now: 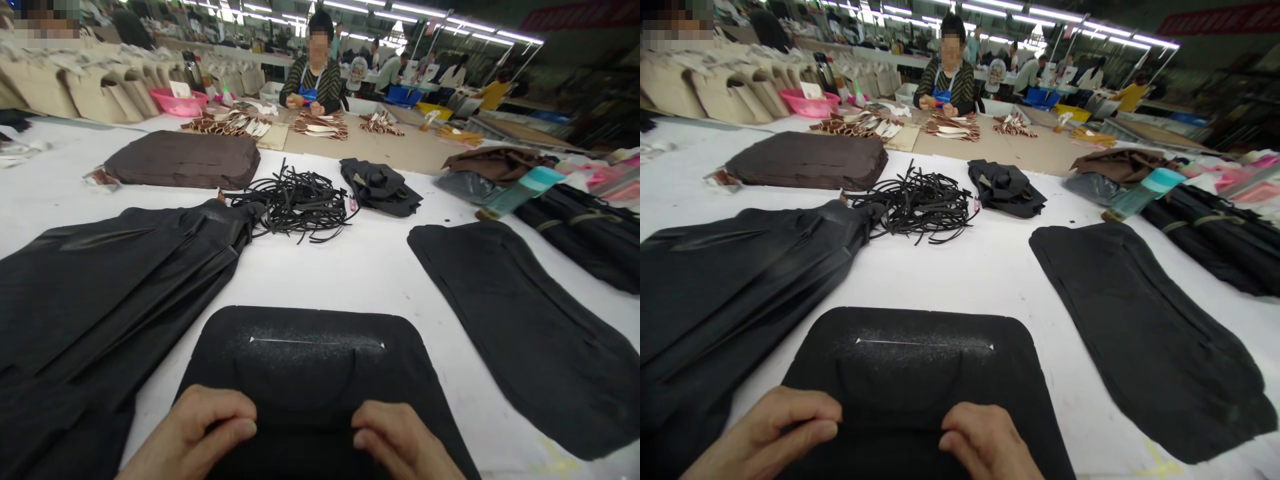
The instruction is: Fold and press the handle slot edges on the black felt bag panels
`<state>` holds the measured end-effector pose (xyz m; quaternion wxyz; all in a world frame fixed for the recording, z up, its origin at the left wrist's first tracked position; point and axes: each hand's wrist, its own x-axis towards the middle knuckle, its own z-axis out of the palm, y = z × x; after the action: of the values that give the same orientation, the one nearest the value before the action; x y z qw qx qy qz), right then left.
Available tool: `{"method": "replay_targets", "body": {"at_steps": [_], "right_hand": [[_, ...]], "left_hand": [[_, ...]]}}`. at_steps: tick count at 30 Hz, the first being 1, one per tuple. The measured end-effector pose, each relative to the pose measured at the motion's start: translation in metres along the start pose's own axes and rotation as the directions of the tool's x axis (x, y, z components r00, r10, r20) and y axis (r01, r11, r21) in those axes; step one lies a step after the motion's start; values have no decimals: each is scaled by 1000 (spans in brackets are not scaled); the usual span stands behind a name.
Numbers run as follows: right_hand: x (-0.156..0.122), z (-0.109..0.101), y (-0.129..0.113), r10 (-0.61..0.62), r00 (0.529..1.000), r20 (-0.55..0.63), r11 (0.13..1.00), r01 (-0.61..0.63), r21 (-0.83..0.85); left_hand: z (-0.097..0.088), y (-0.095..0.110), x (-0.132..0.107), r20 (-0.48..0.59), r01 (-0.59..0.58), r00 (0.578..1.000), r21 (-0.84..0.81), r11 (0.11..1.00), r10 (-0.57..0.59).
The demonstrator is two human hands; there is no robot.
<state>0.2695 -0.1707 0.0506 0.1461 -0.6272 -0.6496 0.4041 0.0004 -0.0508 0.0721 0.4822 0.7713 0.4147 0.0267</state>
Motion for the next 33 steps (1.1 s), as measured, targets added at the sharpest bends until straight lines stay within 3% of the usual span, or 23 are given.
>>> {"method": "replay_targets", "body": {"at_steps": [2,4,8,12,14,16,21,26,30,33], "right_hand": [[-8,-16,8,123,992,-29,992,-122,45],[-9,-30,13,171,982,-84,984,-167,61],[10,-36,10,58,976,-209,996,-43,76],[29,-26,2,-112,984,-135,980,87,-179],[28,-22,-1,-76,993,-88,942,43,-332],[21,-23,-3,4,998,-59,932,-25,-361],[10,-29,5,186,982,-17,978,-187,-92],[20,-22,31,326,935,-138,944,-314,99],[27,-22,46,460,880,-121,831,-378,409],[29,-26,52,520,849,-93,771,-420,478]], "left_hand": [[-7,-8,0,-106,51,993,-25,998,-54],[-12,-14,6,-153,48,987,-44,998,-55],[-13,-14,25,-114,-82,990,22,996,84],[-7,-20,28,-59,-220,970,191,957,235],[-4,-26,22,-35,-187,979,256,948,203],[-1,-30,14,1,-145,989,251,957,150],[-4,-23,14,80,16,997,39,999,-20],[-10,-13,31,-42,124,991,-69,990,-127],[-12,-10,39,-103,169,977,-166,971,-188],[-12,-13,43,-91,264,951,-267,927,-297]]}}
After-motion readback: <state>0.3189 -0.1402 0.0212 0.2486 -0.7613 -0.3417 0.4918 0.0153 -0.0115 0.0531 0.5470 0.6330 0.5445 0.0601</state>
